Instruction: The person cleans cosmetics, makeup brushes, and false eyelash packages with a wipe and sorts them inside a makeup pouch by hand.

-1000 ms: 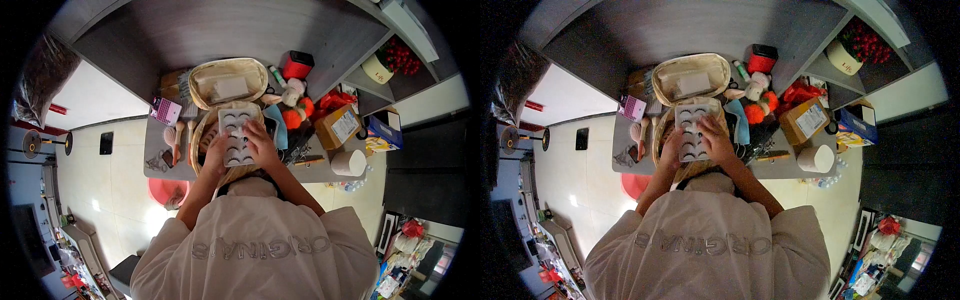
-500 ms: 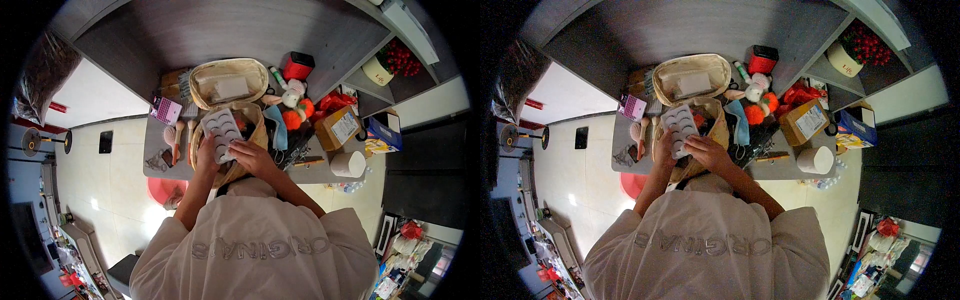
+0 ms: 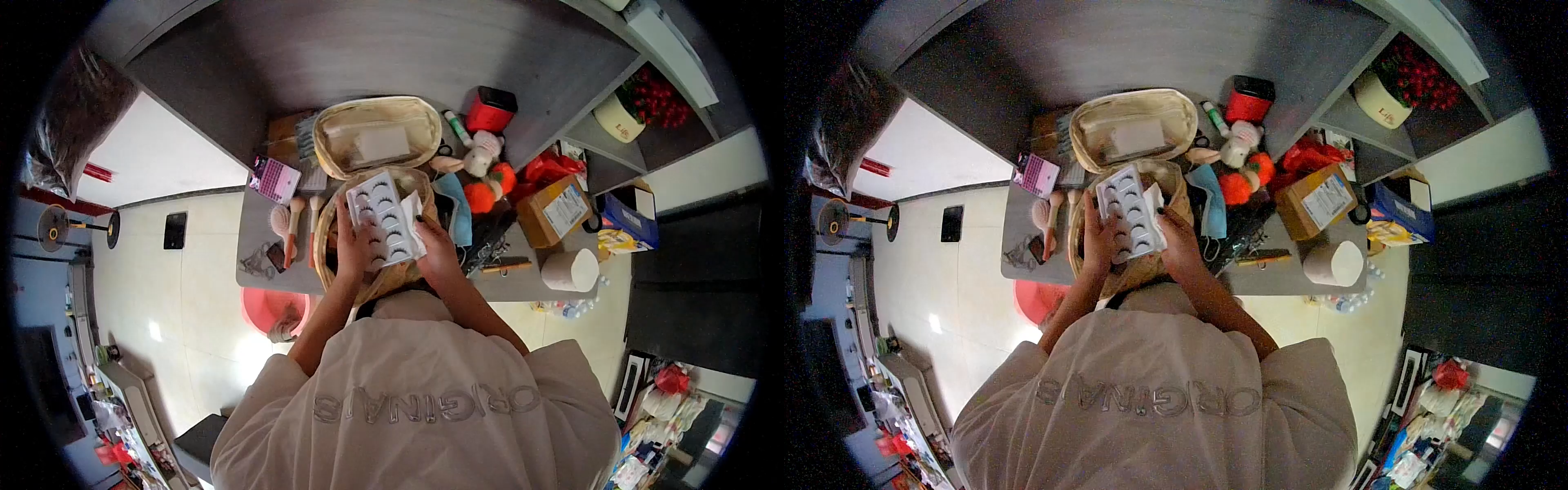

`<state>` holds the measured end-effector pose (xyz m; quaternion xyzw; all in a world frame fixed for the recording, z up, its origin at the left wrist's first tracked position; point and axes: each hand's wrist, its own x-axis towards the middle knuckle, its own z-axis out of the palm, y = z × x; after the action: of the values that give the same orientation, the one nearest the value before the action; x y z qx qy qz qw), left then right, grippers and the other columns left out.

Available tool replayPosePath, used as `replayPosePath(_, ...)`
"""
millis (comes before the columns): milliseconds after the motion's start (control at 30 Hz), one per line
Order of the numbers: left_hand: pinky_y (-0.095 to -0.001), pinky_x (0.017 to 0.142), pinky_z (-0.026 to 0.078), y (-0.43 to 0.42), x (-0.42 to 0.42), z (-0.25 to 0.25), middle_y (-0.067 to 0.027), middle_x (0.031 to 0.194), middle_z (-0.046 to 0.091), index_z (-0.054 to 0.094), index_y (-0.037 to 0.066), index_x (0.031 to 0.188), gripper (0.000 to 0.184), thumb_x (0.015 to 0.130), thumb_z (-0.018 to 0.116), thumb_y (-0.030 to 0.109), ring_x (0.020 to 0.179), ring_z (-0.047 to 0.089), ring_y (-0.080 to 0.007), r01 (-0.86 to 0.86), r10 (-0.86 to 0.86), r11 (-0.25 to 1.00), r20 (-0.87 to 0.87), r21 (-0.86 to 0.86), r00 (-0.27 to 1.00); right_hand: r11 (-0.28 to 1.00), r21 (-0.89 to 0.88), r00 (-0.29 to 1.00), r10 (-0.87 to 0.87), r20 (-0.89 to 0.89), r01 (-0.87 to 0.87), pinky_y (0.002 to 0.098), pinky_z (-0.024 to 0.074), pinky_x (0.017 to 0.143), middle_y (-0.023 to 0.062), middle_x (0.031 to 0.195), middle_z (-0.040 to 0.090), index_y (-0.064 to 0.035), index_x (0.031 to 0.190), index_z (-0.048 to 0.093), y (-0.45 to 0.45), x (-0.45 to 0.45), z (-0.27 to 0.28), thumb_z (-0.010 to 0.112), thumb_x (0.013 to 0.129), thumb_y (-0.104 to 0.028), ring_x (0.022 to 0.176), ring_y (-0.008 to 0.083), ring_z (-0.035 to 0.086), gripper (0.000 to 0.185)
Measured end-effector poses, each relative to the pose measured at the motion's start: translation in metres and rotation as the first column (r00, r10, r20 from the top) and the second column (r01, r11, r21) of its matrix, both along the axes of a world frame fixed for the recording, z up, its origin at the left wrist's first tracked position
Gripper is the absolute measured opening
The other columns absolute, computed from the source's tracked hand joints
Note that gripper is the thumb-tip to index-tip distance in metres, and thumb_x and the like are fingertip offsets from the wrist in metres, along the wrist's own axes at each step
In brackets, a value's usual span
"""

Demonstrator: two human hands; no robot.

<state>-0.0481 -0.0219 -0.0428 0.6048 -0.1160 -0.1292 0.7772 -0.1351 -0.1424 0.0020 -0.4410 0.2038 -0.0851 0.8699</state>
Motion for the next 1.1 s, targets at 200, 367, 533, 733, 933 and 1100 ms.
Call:
replayPosePath(200,-0.0364,0.091,0.036,-0.013,-0.024,0.024,-0.0105,0.120,0.041,0.025,0.012,0.129,0.042,0.091,0.026,0.030,0.108,0.042,-0.0264,0.015,-0.372,0.839,-0.553,-0.545,0.746,0.472,-0.878,0.987,0.083,0.137,0.082,0.0321,0.0423,0.079,0.0102,0.104,0.054,0.0002,0.097,0.055,0.028,-0.002,0.016,0.050,0.074,0.001,0.090,0.0243,0.054,0.024)
replayPosePath(367,-0.0372,0.091,0.035,-0.015,-0.010,0.031,-0.0113,0.120,0.041,0.032,0.010,0.125,0.055,0.086,0.027,0.049,0.107,0.043,-0.0276,-0.007,-0.530,0.656,-0.467,-0.755,0.708,0.086,-0.965,0.955,0.148,0.258,0.248,0.0337,0.0435,0.073,0.0098,0.094,0.055,-0.0019,0.090,0.058,0.027,0.003,0.021,0.056,0.069,-0.001,0.086,0.0268,0.053,0.021)
replayPosePath(533,-0.0356,0.084,0.040,-0.006,-0.013,0.053,-0.0111,0.108,0.050,0.042,0.006,0.116,0.053,0.083,0.033,0.046,0.096,0.050,-0.0262,-0.011,-0.565,0.657,-0.502,-0.754,0.655,0.054,-0.971,0.960,0.146,0.239,0.234,0.0332,0.0437,0.071,0.0096,0.091,0.054,-0.0020,0.089,0.058,0.019,0.004,0.010,0.058,0.070,-0.003,0.082,0.0261,0.053,0.019)
replayPosePath(733,-0.0331,0.078,0.043,0.015,-0.016,0.045,-0.0093,0.097,0.055,0.048,0.006,0.108,0.043,0.075,0.045,0.033,0.087,0.054,-0.0228,0.171,-0.610,0.753,-0.577,-0.636,0.543,0.078,-0.957,0.960,-0.038,0.279,0.281,0.0323,0.0442,0.070,0.0112,0.092,0.053,-0.0022,0.091,0.056,-0.002,0.021,0.004,0.057,0.070,0.000,0.082,0.0268,0.054,0.022)
replayPosePath(933,-0.0337,0.080,0.042,0.012,-0.017,0.047,-0.0084,0.100,0.054,0.046,0.007,0.109,0.043,0.076,0.046,0.034,0.090,0.053,-0.0224,0.039,-0.494,0.804,-0.629,-0.594,0.600,0.300,-0.919,0.964,0.000,0.266,0.254,0.0367,0.0428,0.073,0.0135,0.092,0.054,-0.0029,0.094,0.054,0.018,0.024,0.005,0.054,0.070,0.002,0.085,0.0306,0.053,0.025)
replayPosePath(1100,-0.0335,0.080,0.042,0.012,-0.007,0.050,-0.0094,0.099,0.053,0.046,0.005,0.107,0.040,0.079,0.045,0.034,0.090,0.052,-0.0229,0.009,-0.403,0.813,-0.552,-0.582,0.730,0.462,-0.884,0.965,0.189,0.184,0.078,0.0362,0.0425,0.073,0.0135,0.091,0.053,-0.0030,0.094,0.054,0.028,0.015,-0.009,0.056,0.066,0.002,0.083,0.0311,0.053,0.028)
